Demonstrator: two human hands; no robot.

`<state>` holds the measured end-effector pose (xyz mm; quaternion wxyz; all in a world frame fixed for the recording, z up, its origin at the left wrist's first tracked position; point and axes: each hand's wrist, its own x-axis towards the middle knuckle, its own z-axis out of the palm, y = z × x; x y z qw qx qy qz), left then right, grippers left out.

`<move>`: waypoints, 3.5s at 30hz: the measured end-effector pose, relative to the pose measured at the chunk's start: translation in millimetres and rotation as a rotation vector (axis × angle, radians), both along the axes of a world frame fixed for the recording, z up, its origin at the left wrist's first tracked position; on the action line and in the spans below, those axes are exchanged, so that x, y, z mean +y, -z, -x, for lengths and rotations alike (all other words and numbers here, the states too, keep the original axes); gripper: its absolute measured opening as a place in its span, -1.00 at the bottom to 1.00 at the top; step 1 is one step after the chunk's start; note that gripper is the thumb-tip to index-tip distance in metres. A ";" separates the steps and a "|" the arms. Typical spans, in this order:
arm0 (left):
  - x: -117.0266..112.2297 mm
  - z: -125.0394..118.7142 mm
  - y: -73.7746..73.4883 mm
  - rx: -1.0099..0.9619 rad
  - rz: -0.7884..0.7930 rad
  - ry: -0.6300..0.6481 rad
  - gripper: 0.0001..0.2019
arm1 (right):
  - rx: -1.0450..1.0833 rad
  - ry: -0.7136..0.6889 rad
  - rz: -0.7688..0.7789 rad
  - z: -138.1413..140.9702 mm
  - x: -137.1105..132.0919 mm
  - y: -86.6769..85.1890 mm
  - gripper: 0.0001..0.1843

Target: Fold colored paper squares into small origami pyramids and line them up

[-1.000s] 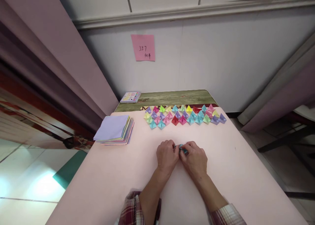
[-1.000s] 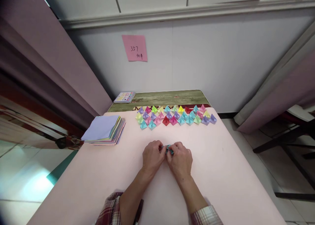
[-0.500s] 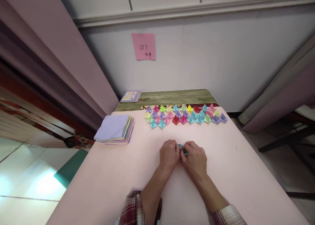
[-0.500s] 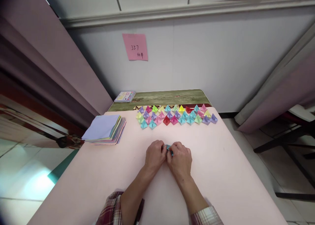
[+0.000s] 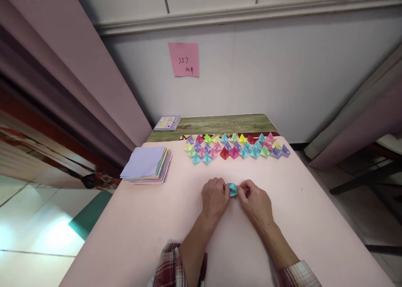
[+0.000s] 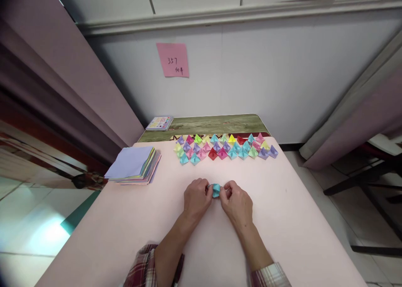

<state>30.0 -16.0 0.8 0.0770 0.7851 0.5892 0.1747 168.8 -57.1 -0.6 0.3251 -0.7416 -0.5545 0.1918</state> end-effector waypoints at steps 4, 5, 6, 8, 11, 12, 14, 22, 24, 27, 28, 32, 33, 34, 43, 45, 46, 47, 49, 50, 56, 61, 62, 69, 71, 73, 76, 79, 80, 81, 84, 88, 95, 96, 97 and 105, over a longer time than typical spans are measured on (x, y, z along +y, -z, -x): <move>2.4 2.6 -0.5 -0.037 0.024 -0.031 -0.85 | 0.088 -0.181 -0.125 -6.6 1.0 -0.3 -0.81; 2.9 3.2 -0.6 -0.053 0.031 -0.040 -0.84 | 0.091 -0.248 -0.147 -8.7 1.1 -0.5 -0.81; 3.3 3.7 -0.8 -0.071 0.040 -0.049 -0.84 | 0.086 -0.306 -0.164 -10.6 1.0 -0.3 -0.82; 4.1 4.5 -1.3 -0.119 0.063 -0.061 -0.82 | 0.066 -0.379 -0.178 -13.2 0.8 1.2 -0.85; 7.3 7.3 -2.6 -0.255 0.104 -0.093 -0.72 | 0.067 -0.358 -0.190 -12.0 0.4 6.4 -0.83; 9.1 9.0 -3.1 -0.335 0.121 -0.116 -0.68 | 0.088 -0.320 -0.197 -10.2 0.7 8.1 -0.82; 13.7 13.3 -3.6 -0.541 0.157 -0.184 -0.62 | 0.135 -0.213 -0.208 -5.2 3.3 9.5 -0.80; 25.4 23.0 -2.7 -0.912 0.168 -0.341 -0.62 | -0.032 -0.120 -0.276 15.5 52.6 -1.5 -0.80; 25.6 23.2 -3.1 -0.920 0.166 -0.346 -0.63 | -0.075 -0.127 -0.271 20.6 68.1 2.8 -0.80; 26.1 24.2 -3.2 -0.915 0.180 -0.346 -0.64 | -0.114 -0.113 -0.272 28.2 84.7 14.4 -0.78; 26.3 24.6 -3.1 -0.911 0.186 -0.344 -0.64 | -0.121 -0.103 -0.273 30.5 88.5 18.3 -0.77; 26.9 25.7 -2.0 -0.915 0.207 -0.341 -0.63 | -0.113 -0.062 -0.298 37.6 99.1 28.1 -0.74; 26.9 25.8 -1.7 -0.917 0.210 -0.340 -0.63 | -0.103 -0.057 -0.302 38.9 101.4 28.7 -0.73; 26.8 25.8 -1.5 -0.917 0.212 -0.337 -0.64 | -0.090 -0.054 -0.304 40.1 103.4 28.4 -0.73; 26.8 28.3 -2.2 -0.941 0.212 -0.336 -0.65 | 0.302 -0.004 -0.231 31.3 44.1 6.0 -0.63; 27.4 28.1 -2.0 -0.965 0.194 -0.341 -0.67 | 0.341 0.009 -0.111 23.4 12.6 7.3 -0.58; 27.2 27.6 -1.5 -0.977 0.179 -0.339 -0.69 | 0.342 -0.013 -0.070 20.0 -1.7 9.2 -0.58; 26.6 26.7 -0.7 -0.987 0.158 -0.335 -0.71 | 0.330 -0.051 -0.060 17.2 -13.9 11.5 -0.58; 23.9 24.8 1.1 -1.004 0.105 -0.313 -0.76 | 0.267 -0.144 -0.091 14.2 -30.4 15.8 -0.61; 22.2 24.4 1.6 -1.005 0.072 -0.303 -0.77 | 0.243 -0.183 -0.110 14.0 -34.5 17.5 -0.62; 33.4 62.2 -18.6 -0.733 -0.366 -0.270 -0.73 | 0.142 -0.233 -0.173 19.1 -31.4 22.2 -0.64; 77.6 157.7 -47.6 -0.469 -0.441 -0.412 -0.86 | 0.075 -0.217 -0.163 20.4 -32.1 21.9 -0.62; 83.7 177.0 -49.8 -0.408 -0.422 -0.464 -0.86 | 0.064 -0.215 -0.155 20.5 -32.5 21.3 -0.62; 75.7 249.9 -55.3 -0.235 -0.399 -0.608 -0.85 | 0.026 -0.227 -0.147 21.9 -34.8 18.7 -0.58; 67.3 251.8 -63.4 -0.207 -0.419 -0.598 -0.85 | 0.024 -0.231 -0.160 22.2 -36.4 19.4 -0.57; 57.5 245.9 -70.9 -0.190 -0.463 -0.553 -0.84 | 0.026 -0.242 -0.175 22.2 -38.0 20.1 -0.55; 37.4 221.7 -69.5 -0.253 -0.478 -0.390 -0.83 | 0.030 -0.245 -0.188 21.4 -39.6 20.3 -0.54; 15.4 185.6 -48.9 -0.314 -0.333 -0.174 -0.81 | 0.026 -0.245 -0.185 20.4 -40.3 20.0 -0.55; 9.9 173.6 -39.8 -0.310 -0.269 -0.108 -0.81 | 0.023 -0.246 -0.183 20.2 -40.3 19.8 -0.55; 6.1 162.7 -30.8 -0.301 -0.218 -0.059 -0.81 | 0.020 -0.247 -0.182 20.2 -40.4 19.6 -0.56; 6.0 140.3 -9.8 -0.268 -0.191 0.046 -0.88 | 0.021 -0.244 -0.176 20.1 -40.6 18.9 -0.57; 20.3 134.2 2.2 -0.169 -0.182 0.154 -0.86 | 0.040 -0.241 -0.171 19.6 -40.9 19.0 -0.58; 24.5 138.6 13.7 -0.059 -0.203 0.162 -0.84 | 0.038 -0.244 -0.178 22.7 -39.6 22.7 -0.61; 24.4 138.4 14.5 -0.053 -0.213 0.163 -0.84 | 0.031 -0.243 -0.177 23.4 -39.0 22.7 -0.62; 24.7 138.2 15.1 -0.049 -0.224 0.163 -0.84 | 0.022 -0.241 -0.179 23.9 -38.4 22.7 -0.62; 31.0 137.7 17.7 -0.019 -0.252 0.170 -0.81 | 0.023 -0.238 -0.178 26.0 -37.5 18.5 -0.66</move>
